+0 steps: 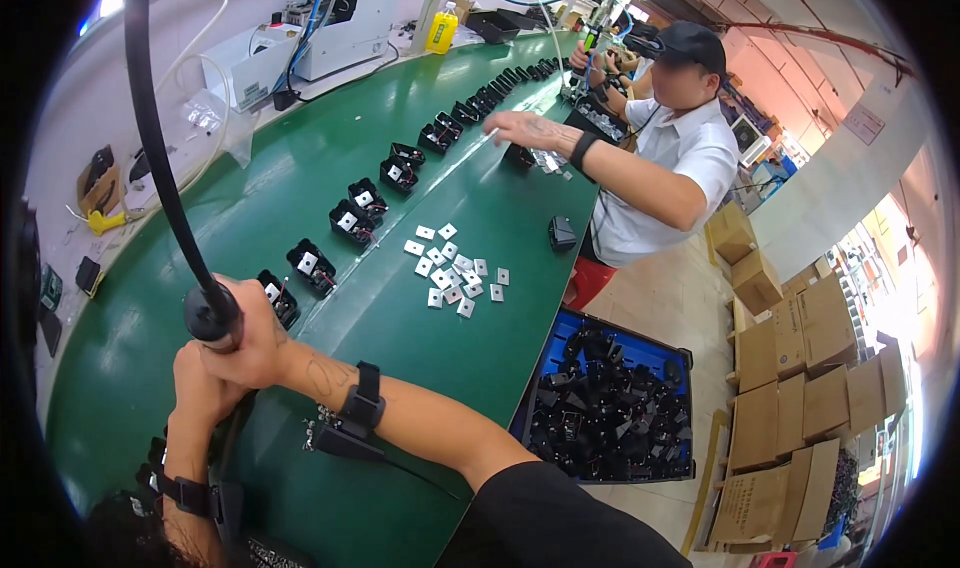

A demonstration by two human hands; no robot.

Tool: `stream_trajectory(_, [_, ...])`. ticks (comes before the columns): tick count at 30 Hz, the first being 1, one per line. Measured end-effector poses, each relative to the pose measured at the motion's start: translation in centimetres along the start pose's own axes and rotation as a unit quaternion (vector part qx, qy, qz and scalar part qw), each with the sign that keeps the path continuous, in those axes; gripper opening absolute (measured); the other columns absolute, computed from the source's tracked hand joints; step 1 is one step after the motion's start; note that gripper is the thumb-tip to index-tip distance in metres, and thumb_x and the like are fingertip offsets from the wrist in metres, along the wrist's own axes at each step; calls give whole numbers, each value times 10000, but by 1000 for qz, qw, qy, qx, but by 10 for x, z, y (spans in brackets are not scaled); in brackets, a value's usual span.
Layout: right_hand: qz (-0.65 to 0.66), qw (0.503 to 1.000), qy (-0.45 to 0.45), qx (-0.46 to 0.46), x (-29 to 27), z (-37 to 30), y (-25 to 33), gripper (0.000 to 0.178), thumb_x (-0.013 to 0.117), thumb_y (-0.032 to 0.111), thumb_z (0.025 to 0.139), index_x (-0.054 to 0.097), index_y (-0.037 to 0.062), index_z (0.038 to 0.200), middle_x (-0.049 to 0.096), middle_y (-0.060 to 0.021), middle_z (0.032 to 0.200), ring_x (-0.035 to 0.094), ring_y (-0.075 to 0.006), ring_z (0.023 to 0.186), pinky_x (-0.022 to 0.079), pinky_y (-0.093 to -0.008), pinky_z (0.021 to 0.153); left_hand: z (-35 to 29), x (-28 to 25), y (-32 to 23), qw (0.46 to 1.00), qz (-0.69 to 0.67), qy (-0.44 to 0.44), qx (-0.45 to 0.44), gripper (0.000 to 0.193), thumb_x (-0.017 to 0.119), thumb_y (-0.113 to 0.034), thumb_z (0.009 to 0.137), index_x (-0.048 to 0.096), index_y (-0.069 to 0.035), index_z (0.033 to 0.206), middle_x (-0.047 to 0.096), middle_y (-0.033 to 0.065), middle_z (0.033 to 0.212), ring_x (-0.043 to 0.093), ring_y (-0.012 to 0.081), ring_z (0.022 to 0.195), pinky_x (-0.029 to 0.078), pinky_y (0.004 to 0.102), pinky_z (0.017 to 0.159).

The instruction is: Using an electric screwdriver to drive screws into electronic housings on an assembly line.

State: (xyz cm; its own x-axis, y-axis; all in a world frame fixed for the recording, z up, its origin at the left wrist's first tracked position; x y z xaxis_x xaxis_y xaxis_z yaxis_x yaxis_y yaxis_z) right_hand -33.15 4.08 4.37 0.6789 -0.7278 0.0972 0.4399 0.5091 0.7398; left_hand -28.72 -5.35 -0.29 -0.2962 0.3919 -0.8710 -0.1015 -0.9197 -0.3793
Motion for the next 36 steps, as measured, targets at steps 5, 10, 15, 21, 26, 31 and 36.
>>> stream_trajectory(5, [-106,994,-27,-21,-7,-16,23,271,644,-25,680,554,8,934,558,-45,823,550,-103,703,450,-254,646,-9,0,7,999,35,38,-16,349,727,-245,651,639,-14,897,646,175,810,628,358,769,495,429,702])
stream_trajectory(10, [-258,957,-54,-123,-41,-31,106,238,664,-13,661,567,3,878,580,-42,719,541,-93,588,432,-250,558,-23,-18,-38,988,148,-6,41,845,765,-266,656,381,72,1329,519,205,1255,488,345,1169,361,465,979])
stream_trajectory(15, [-250,964,-76,50,-52,-46,79,250,663,-15,683,556,-11,909,562,-26,731,514,-86,627,431,-237,588,-65,-18,-98,989,52,94,98,638,752,-247,678,518,-42,1234,518,162,1174,521,309,1045,436,428,828])
stream_trajectory(21, [-214,965,-128,82,-65,-42,43,348,709,41,735,532,-16,1030,609,-22,788,529,-57,700,450,-239,622,-75,20,-98,994,21,92,63,308,692,-182,745,629,-44,1013,540,91,973,576,244,811,468,365,633])
stream_trajectory(26, [-297,940,-109,130,-72,-61,21,321,702,176,775,512,30,987,627,-138,723,641,-305,631,484,-361,587,-78,26,-94,994,-1,50,97,121,666,-130,750,628,-50,833,536,72,842,581,246,716,466,362,599])
stream_trajectory(31, [-296,945,-87,105,-62,-67,16,376,731,174,769,525,22,1044,656,-105,724,664,-204,630,496,-313,593,-77,25,-98,992,5,60,107,81,654,-98,728,595,-56,764,541,72,809,581,244,700,464,360,592])
stream_trajectory(36, [-351,933,-55,63,-54,-67,23,389,741,152,757,520,30,1053,665,-103,738,669,-183,643,502,-306,607,-74,7,-105,990,-86,-26,105,94,627,-63,687,536,-58,711,537,88,719,557,269,591,443,361,517])
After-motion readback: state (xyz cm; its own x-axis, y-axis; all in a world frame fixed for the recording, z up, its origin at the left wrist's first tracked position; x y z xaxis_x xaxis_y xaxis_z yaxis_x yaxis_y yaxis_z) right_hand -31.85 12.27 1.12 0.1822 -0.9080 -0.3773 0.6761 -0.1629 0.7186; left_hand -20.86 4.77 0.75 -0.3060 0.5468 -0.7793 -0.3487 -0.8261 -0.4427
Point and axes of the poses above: each hand's wrist, its own z-axis towards the middle knuckle, its own x-axis out of the palm, y = z × x, the point moved 7 cm from there along z, towards the middle knuckle
